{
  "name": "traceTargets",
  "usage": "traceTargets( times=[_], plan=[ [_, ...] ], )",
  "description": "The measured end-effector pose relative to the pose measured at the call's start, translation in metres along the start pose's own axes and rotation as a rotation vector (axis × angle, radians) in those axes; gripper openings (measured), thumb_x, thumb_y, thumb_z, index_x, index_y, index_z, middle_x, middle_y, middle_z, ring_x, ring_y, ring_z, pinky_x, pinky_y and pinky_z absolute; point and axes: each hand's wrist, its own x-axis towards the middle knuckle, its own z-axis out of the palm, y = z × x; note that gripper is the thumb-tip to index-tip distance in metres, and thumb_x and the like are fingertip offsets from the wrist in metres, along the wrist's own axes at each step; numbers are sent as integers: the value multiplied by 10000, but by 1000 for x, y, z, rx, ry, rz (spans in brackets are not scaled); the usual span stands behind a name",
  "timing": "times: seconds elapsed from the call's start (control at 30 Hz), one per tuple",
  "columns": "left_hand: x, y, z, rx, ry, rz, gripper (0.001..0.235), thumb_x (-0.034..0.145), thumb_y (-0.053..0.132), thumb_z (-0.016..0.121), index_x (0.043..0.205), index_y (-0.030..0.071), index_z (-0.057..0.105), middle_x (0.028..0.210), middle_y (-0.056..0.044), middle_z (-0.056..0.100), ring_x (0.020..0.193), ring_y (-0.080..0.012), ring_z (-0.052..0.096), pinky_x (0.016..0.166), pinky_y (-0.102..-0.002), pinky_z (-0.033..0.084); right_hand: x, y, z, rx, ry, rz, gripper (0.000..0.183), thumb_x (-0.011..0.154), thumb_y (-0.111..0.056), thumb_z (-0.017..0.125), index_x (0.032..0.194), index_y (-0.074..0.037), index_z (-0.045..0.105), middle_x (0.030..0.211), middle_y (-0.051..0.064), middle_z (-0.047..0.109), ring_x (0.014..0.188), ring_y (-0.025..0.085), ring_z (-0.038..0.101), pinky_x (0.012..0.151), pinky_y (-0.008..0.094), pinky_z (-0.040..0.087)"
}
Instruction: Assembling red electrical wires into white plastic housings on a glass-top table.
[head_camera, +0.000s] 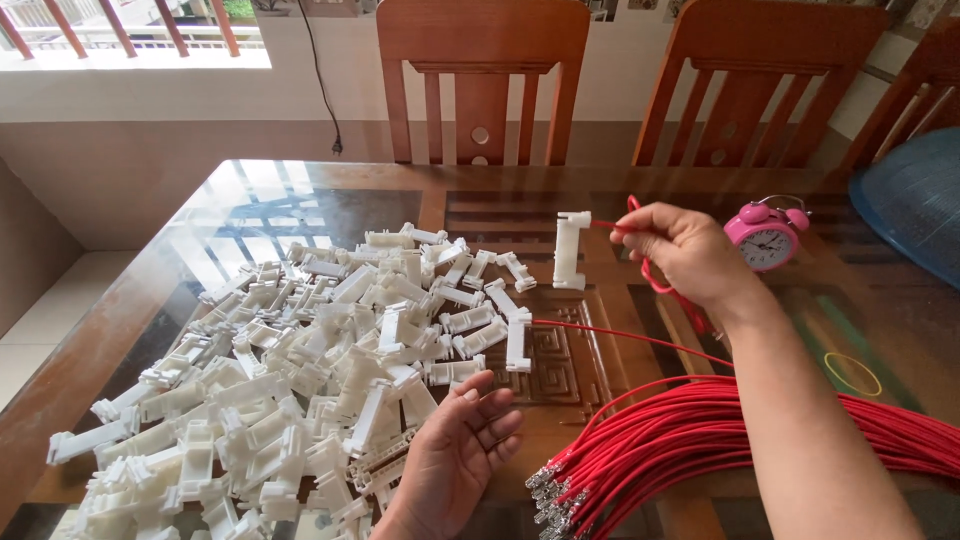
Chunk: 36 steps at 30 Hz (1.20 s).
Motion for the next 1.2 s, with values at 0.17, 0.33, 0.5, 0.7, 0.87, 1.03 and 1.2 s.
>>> traceTargets(
  times=[0.17,0.33,0.5,0.7,0.87,1.03,1.2],
  plan=[
    [0,0,1,0,10,-6,349,868,98,535,1208,49,598,1023,-188,677,843,-302,643,712,-391,511,32,27,1,-282,-27,24,103,884,-137,679,964,-163,737,1095,-6,641,835,75,579,696,229,434],
    [-2,2,3,5,28,-13,346,870,94,535,1208,48,596,1010,-186,680,833,-299,645,702,-385,511,48,69,9,-524,-126,113,124,875,-239,655,952,-193,741,1196,-25,721,1236,28,574,883,248,385],
    [2,-1,-2,15,-5,1,332,872,98,538,1199,66,589,1014,-180,679,832,-291,644,704,-376,513,66,128,7,-760,-85,203,204,862,-329,596,1023,-295,718,1345,-115,609,1090,189,623,859,321,438],
    [5,-2,-5,12,-41,6,326,890,93,527,1209,59,590,998,-173,681,811,-279,649,694,-378,528,54,147,22,-845,-19,28,505,872,-383,514,1377,-359,508,1496,60,419,1257,394,442,1084,495,298],
    [-2,5,-1,52,-83,72,344,903,59,521,1240,4,558,982,-196,680,788,-272,650,678,-359,542,-4,104,67,-738,-108,-233,366,872,-294,583,1223,-217,653,1280,10,634,1198,253,527,1048,436,345],
    [-29,27,15,290,-98,174,318,895,32,560,1209,-15,583,1003,-196,662,820,-275,614,760,-362,522,-61,91,73,-687,-198,-175,297,859,-356,609,1139,-292,683,1236,-71,659,1190,211,544,972,447,383],
    [-50,48,0,1326,-156,660,375,856,164,636,1223,240,646,1030,-45,736,946,-202,739,814,-332,591,-106,105,52,-667,-427,-272,265,925,-403,549,1059,-263,728,1208,-4,692,1170,293,593,983,431,472]
  ],
)
